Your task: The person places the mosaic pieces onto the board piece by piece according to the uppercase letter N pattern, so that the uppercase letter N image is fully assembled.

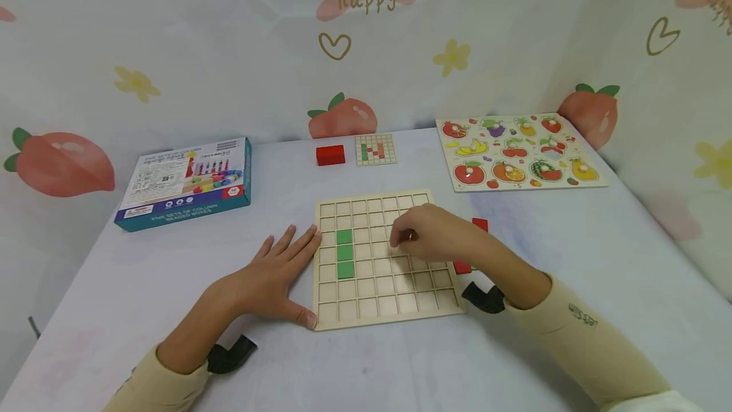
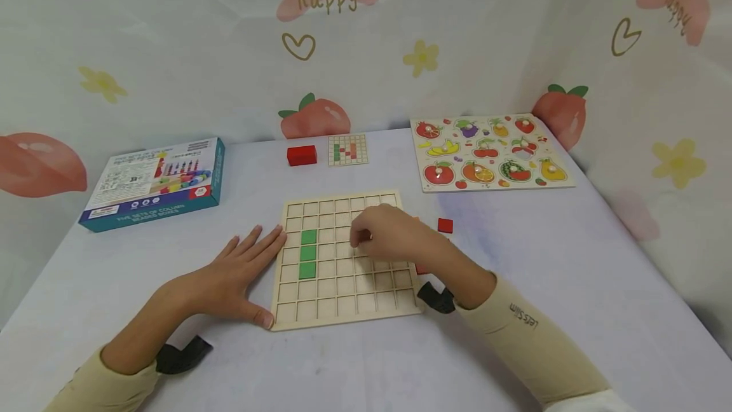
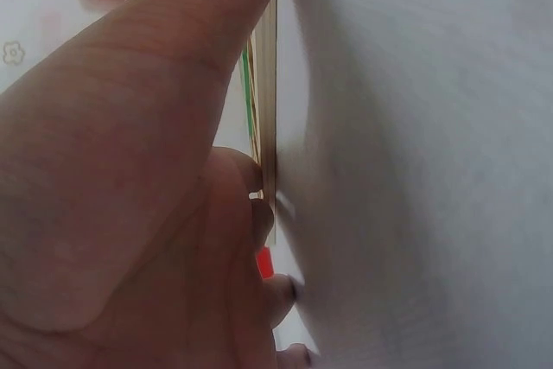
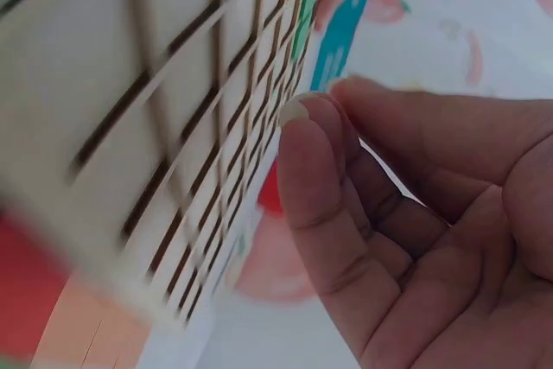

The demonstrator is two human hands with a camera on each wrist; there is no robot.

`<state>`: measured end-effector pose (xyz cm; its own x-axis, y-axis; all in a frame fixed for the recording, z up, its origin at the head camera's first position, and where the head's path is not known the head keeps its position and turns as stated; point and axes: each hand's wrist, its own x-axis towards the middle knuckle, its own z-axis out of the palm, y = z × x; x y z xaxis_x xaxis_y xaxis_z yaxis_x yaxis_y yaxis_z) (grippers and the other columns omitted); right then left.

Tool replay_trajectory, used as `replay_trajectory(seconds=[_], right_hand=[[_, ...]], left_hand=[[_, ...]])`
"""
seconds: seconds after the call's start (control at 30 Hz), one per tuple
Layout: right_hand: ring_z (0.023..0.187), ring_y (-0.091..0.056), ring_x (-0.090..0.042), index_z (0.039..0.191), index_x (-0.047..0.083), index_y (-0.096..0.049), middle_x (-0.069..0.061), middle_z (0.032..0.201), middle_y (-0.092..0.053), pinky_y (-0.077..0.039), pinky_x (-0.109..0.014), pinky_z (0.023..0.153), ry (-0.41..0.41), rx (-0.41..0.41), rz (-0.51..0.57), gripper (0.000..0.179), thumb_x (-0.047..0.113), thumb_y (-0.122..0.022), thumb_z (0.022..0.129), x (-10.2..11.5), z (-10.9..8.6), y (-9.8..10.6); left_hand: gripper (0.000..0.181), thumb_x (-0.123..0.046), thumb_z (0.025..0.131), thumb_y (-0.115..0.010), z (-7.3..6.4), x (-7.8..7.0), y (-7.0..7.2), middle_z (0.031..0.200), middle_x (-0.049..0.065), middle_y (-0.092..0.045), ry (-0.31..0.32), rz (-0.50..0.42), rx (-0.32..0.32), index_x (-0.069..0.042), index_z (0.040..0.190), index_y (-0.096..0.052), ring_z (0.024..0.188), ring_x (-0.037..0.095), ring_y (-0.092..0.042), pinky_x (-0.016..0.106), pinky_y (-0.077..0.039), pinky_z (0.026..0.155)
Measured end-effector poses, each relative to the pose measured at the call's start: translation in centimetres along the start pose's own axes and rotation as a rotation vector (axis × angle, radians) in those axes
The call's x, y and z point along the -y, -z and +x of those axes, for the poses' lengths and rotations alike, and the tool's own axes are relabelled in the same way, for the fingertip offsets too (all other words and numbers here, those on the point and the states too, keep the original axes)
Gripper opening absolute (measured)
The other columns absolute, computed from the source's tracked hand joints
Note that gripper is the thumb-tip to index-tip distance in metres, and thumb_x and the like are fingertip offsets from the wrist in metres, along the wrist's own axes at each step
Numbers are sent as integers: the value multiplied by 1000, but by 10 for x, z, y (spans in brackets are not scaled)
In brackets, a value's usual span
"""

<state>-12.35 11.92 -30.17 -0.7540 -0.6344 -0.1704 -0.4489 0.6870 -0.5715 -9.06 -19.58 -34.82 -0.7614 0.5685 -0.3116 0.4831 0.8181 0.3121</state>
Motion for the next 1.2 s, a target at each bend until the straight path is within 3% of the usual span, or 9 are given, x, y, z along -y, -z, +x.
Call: replay_trajectory(seconds=[0.3,0.53,0.8,1.2], right_hand=[[72,-53,-14,83,15,-70,6,73,-58,-46,-30,65,-148,29,-39,10,9,-77,87,-36,-44,15],[71,-52,-15,88,15,-69,4,71,-56,-46,-30,62,-242,50,-80,16,14,-84,82,-54,-66,20],[73,-52,-16,90,15,-69,2,73,-57,-48,-31,64,-302,61,-57,22,15,-87,78,-65,-71,15],[74,-51,-17,85,15,-66,3,74,-55,-47,-31,64,-257,32,-38,23,8,-86,77,-67,-69,14]], left_hand=[[136,-85,61,-69,-1,0,0,168,7,-4,0,-1,-4,-13,162,-12,151,42,5,67,2,114],[136,-85,62,-69,-1,0,-1,168,7,-4,-4,0,-6,-13,162,-11,151,42,6,67,1,114],[136,-85,62,-68,-1,-1,0,168,6,-3,-1,1,-1,-14,163,-11,151,41,6,67,2,115],[136,-86,61,-68,0,0,0,168,6,-3,7,4,-3,-15,163,-11,151,41,6,67,2,114]])
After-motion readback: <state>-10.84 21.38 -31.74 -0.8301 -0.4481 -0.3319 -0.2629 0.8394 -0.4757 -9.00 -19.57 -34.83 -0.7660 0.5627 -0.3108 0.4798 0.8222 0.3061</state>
